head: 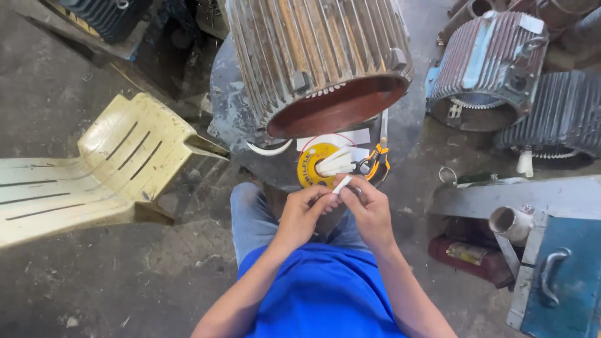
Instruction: Preparing small white insulation sleeves for motor repair by peeling and folding them by hand.
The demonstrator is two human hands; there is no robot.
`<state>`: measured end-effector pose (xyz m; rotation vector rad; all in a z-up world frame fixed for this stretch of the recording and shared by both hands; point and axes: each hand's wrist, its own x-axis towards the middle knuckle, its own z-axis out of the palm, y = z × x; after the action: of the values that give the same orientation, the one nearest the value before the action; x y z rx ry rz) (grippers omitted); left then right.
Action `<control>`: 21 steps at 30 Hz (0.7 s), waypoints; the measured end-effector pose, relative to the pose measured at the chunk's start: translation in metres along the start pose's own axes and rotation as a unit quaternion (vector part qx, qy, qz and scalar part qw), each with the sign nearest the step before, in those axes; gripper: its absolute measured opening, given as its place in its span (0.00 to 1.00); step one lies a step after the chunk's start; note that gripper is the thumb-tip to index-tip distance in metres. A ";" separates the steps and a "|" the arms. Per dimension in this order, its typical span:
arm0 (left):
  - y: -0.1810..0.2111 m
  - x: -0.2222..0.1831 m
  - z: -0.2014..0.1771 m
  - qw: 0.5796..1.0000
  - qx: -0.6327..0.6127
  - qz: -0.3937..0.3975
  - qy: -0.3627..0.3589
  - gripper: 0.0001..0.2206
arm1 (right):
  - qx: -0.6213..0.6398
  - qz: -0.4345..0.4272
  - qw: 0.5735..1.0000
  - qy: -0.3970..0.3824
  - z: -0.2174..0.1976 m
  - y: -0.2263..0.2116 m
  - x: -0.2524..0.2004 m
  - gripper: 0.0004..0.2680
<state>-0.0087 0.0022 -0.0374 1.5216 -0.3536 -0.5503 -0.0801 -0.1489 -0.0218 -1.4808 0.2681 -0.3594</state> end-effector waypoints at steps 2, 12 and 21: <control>-0.002 0.004 0.001 1.000 0.000 -0.005 -0.004 0.05 | -0.001 -0.001 1.000 0.008 0.001 0.001 0.006 0.09; 0.020 0.021 -0.010 0.985 0.100 0.094 0.104 0.07 | -0.109 -0.028 0.993 0.031 0.001 -0.018 0.026 0.08; 0.019 0.018 -0.019 0.993 0.081 0.061 0.059 0.04 | -0.349 -0.170 0.913 -0.122 0.001 -0.021 0.028 0.07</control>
<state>0.0190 0.0081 -0.0215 1.6684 -0.4053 -0.3397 -0.0559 -0.1602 0.0002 -2.2710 -0.0867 -0.3682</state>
